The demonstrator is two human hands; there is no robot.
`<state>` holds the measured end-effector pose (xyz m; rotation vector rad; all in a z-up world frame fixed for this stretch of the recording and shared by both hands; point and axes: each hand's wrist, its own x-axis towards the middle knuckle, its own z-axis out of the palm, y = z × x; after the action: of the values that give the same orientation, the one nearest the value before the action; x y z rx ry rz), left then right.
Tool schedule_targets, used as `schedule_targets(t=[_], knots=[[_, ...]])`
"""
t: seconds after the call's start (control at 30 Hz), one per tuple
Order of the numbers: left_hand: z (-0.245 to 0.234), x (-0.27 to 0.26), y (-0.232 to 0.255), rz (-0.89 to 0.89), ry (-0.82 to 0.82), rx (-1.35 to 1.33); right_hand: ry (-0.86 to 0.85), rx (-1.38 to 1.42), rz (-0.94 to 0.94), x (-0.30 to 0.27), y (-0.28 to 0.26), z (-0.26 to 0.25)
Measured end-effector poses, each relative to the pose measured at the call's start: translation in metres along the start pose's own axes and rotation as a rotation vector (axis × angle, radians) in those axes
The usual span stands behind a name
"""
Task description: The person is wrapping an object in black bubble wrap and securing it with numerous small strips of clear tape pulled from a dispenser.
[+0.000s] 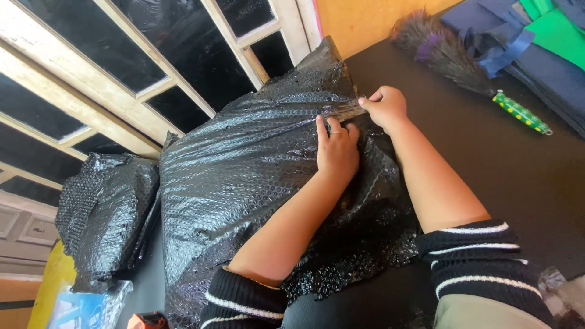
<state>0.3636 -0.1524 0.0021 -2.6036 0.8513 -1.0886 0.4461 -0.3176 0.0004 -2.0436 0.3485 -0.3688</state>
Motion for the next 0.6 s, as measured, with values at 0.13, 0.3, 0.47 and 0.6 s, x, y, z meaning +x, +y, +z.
schedule_targets(t=[0.13, 0.3, 0.47, 0.6], knots=[[-0.023, 0.016, -0.001, 0.003, -0.444, 0.170, -0.042, 0.006, 0.073, 0.000, 0.003, 0.002], [-0.021, 0.018, 0.000, 0.043, -0.573, 0.191, -0.067, 0.024, 0.154, -0.008, 0.008, 0.002], [0.010, 0.006, -0.004, 0.061, -0.243, -0.069, -0.109, 0.035, 0.220, -0.027, -0.005, -0.005], [0.064, -0.001, -0.009, 0.078, -0.169, -0.174, -0.098, 0.034, 0.205, -0.022, 0.003, 0.001]])
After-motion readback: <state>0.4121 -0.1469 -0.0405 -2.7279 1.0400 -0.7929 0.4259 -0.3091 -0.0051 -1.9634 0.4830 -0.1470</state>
